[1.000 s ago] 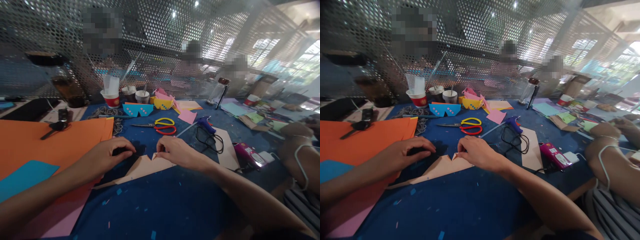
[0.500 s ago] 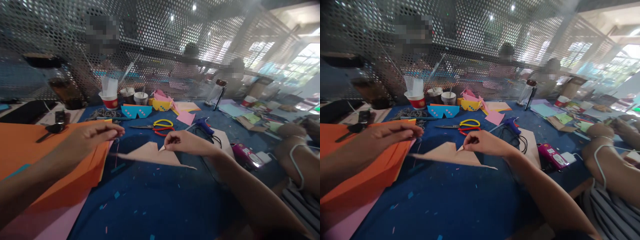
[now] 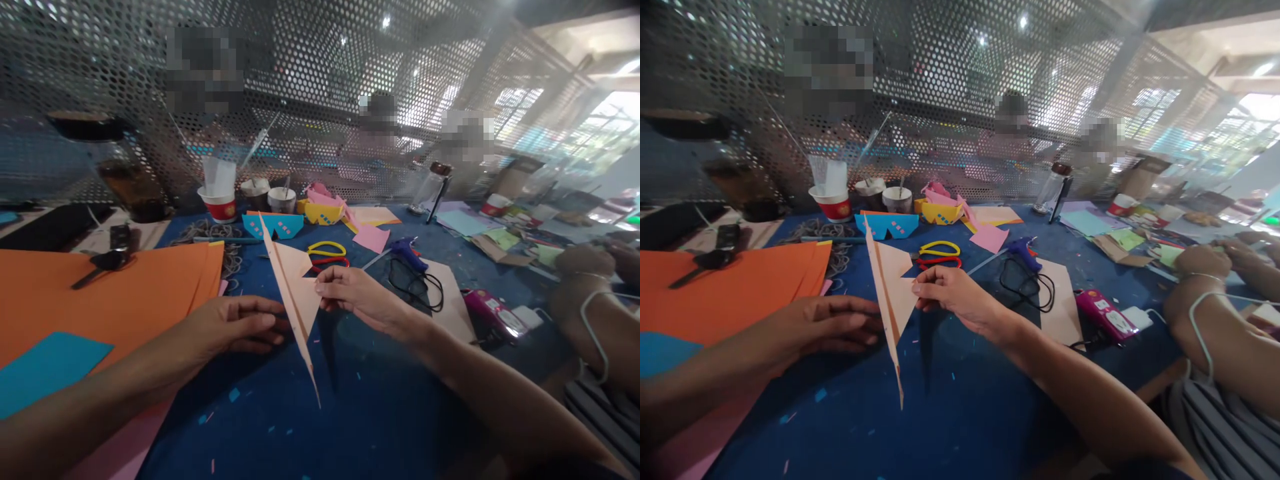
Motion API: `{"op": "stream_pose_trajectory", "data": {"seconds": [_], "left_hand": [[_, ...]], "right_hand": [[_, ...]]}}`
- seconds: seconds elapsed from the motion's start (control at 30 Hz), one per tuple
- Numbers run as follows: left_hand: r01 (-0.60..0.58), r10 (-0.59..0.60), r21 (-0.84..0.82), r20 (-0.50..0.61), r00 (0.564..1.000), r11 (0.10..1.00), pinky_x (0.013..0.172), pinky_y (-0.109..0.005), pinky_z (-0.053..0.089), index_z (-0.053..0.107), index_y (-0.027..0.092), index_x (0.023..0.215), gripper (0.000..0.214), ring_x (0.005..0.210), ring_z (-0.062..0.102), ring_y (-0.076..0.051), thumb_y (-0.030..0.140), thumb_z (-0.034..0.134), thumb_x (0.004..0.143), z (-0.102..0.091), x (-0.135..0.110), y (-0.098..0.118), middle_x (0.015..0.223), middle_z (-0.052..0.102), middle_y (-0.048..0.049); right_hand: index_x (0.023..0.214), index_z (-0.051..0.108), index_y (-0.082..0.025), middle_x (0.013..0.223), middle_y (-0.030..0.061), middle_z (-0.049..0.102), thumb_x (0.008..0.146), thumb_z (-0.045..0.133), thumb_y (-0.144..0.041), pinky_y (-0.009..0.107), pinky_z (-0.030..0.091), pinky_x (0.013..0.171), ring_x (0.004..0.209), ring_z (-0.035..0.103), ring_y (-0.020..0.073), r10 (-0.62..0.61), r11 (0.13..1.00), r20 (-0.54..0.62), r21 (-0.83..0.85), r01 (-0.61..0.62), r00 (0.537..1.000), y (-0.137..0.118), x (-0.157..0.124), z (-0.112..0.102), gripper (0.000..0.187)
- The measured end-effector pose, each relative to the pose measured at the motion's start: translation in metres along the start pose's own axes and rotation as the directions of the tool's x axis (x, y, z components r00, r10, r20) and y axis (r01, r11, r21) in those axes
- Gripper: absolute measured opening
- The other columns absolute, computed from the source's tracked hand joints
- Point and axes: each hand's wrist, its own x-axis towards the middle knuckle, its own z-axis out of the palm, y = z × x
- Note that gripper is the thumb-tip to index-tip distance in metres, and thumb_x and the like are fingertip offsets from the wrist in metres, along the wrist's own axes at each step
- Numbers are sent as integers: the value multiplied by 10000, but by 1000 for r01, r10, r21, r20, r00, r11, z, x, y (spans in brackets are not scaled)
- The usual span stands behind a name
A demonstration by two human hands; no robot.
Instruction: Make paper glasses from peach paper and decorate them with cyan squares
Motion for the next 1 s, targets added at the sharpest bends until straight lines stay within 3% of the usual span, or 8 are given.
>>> {"op": "stream_pose_trajectory", "data": {"seconds": [0.23, 0.33, 0.4, 0.47, 0.57, 0.63, 0.8, 1.0], "left_hand": [[28, -24, 40, -91, 996, 999, 741, -339, 702, 759, 222, 728, 340, 751, 824, -240, 522, 912, 772, 16, -10, 3, 741, 833, -54], [4, 2, 47, -122, 993, 999, 746, -358, 707, 744, 231, 733, 335, 746, 821, -240, 525, 898, 777, 9, -6, 0, 752, 833, -54], [-9, 14, 38, -131, 991, 999, 735, -358, 709, 741, 234, 725, 345, 745, 817, -240, 533, 911, 747, 2, -3, -3, 761, 831, -52], [-9, 10, 6, -136, 991, 1000, 727, -342, 706, 744, 235, 720, 343, 740, 810, -231, 531, 916, 737, -3, 1, -5, 756, 828, -51], [9, -18, -65, -150, 989, 998, 717, -298, 690, 751, 231, 712, 317, 709, 793, -202, 499, 914, 757, -3, 1, -6, 736, 823, -47], [22, -37, -100, -149, 988, 995, 700, -273, 678, 759, 227, 714, 308, 678, 778, -182, 479, 934, 748, 0, -1, -5, 723, 820, -41], [36, -54, -136, -132, 990, 990, 660, -244, 661, 766, 214, 705, 325, 603, 733, -150, 467, 970, 717, 5, -5, -3, 698, 813, -39], [80, -91, -114, -94, 991, 990, 648, -238, 651, 760, 212, 709, 298, 643, 755, -160, 435, 953, 749, 8, -7, 0, 700, 815, -39]], "right_hand": [[958, 661, -175, 808, -11, 695, 939, 768, -251, 256, 555, 728, 731, 679, 120, -29, 995, 71, -97, 35, 997, 15, 1, 13, 133], [1067, 636, -191, 920, 13, 700, 971, 728, -284, 302, 582, 741, 778, 700, 148, -235, 936, -50, -283, 212, 971, 19, 0, 12, 162], [1114, 636, -216, 1004, 29, 698, 987, 708, -254, 330, 586, 801, 857, 695, 166, -482, 765, -70, -519, 381, 874, 21, -4, 10, 151], [1119, 662, -236, 1054, 43, 698, 1026, 672, -225, 347, 571, 869, 943, 679, 182, -649, 466, 118, -719, 516, 751, 21, -11, 10, 95], [1176, 677, -229, 1082, 69, 718, 1107, 574, -223, 358, 544, 889, 998, 661, 201, -646, 38, 471, -766, 641, 601, 20, -21, 11, 125], [1228, 672, -211, 1088, 78, 731, 1125, 537, -200, 357, 522, 873, 999, 650, 204, -599, -131, 597, -730, 671, 533, 21, -25, 13, 170], [1245, 687, -229, 1087, 54, 755, 1136, 493, -165, 354, 470, 827, 949, 640, 195, -503, -321, 717, -674, 665, 484, 23, -25, 17, 232], [1142, 729, -201, 1016, 41, 768, 1149, 447, -158, 367, 439, 781, 893, 631, 190, -463, -407, 749, -655, 637, 474, 23, -24, 23, 286]]}}
